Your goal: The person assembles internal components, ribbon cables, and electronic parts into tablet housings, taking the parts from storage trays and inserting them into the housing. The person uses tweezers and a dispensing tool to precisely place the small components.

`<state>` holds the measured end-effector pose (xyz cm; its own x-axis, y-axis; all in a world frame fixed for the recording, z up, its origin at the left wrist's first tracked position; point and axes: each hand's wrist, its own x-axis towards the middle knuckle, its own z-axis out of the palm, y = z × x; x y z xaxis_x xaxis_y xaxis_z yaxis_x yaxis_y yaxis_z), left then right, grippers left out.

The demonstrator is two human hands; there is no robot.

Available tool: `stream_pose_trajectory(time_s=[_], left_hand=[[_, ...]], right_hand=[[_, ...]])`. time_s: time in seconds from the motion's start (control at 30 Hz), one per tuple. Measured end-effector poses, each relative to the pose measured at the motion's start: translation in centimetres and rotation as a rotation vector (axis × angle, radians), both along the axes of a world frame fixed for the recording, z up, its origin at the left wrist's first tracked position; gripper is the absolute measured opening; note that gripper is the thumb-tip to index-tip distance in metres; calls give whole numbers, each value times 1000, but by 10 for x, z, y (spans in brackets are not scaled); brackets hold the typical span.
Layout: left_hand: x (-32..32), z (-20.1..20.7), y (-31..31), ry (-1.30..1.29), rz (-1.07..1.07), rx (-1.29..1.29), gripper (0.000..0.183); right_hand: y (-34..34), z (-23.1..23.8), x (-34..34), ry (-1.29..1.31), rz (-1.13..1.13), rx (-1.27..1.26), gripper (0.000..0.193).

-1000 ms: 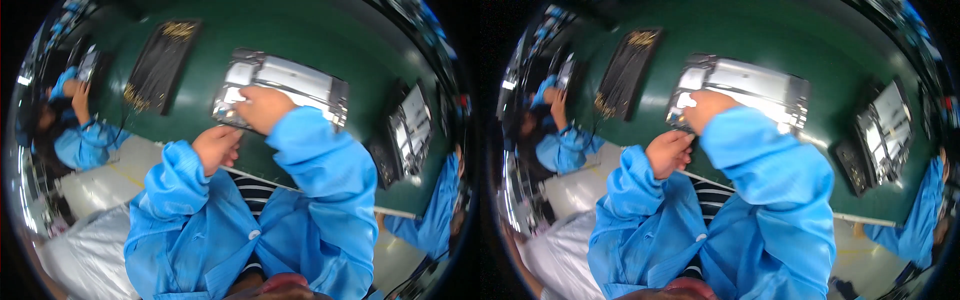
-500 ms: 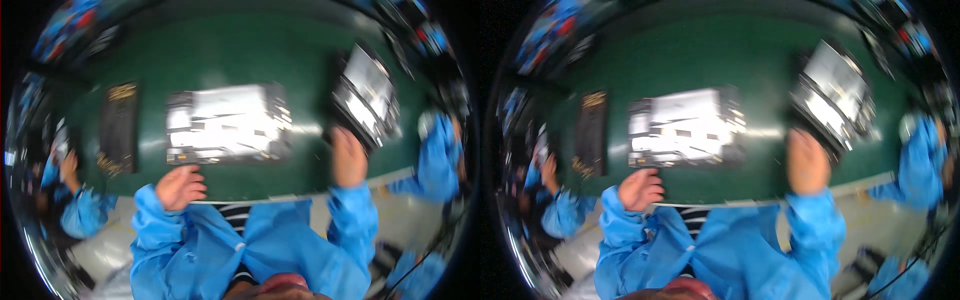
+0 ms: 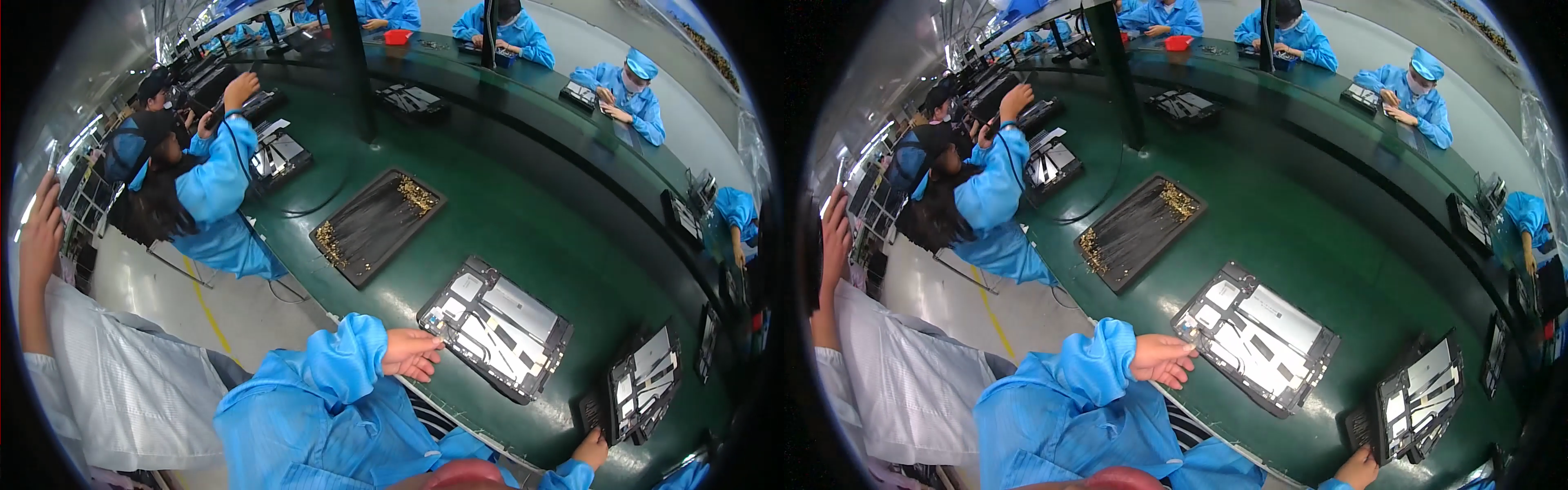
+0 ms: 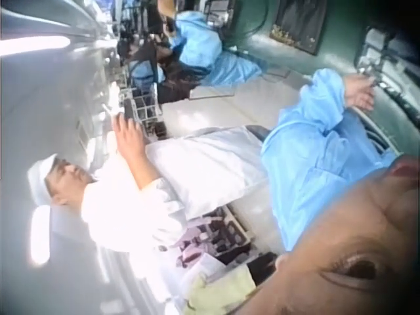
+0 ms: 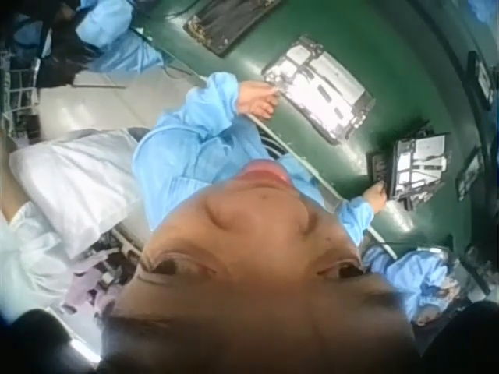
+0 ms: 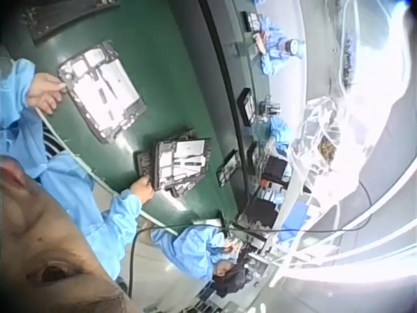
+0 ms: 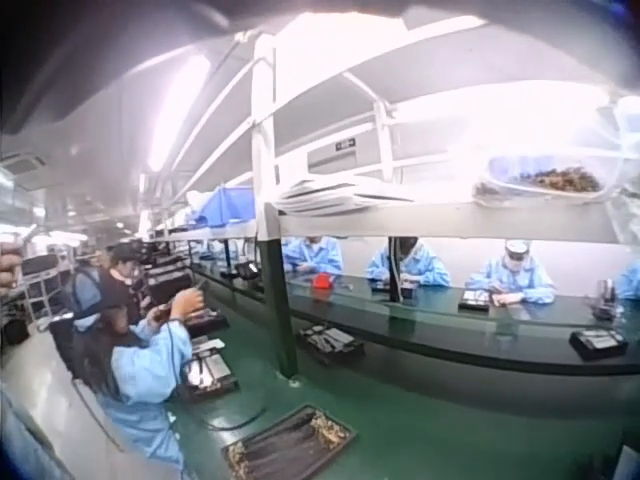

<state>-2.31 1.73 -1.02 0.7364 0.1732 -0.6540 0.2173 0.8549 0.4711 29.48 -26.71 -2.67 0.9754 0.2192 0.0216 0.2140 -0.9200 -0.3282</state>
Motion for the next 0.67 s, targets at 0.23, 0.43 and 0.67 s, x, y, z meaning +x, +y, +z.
stream_pose_trajectory(time_s=[0.23,0.43,0.67], left_hand=[[5,4,3,20,2,58,41],[2,3,0,24,0,63,43],[4,2,-4,75,-17,115,46]], right_hand=[[-14,-12,-3,69,-145,292,46],[-4,16,-36,-25,-156,293,45],[11,29,-62,138,-72,394,45]])
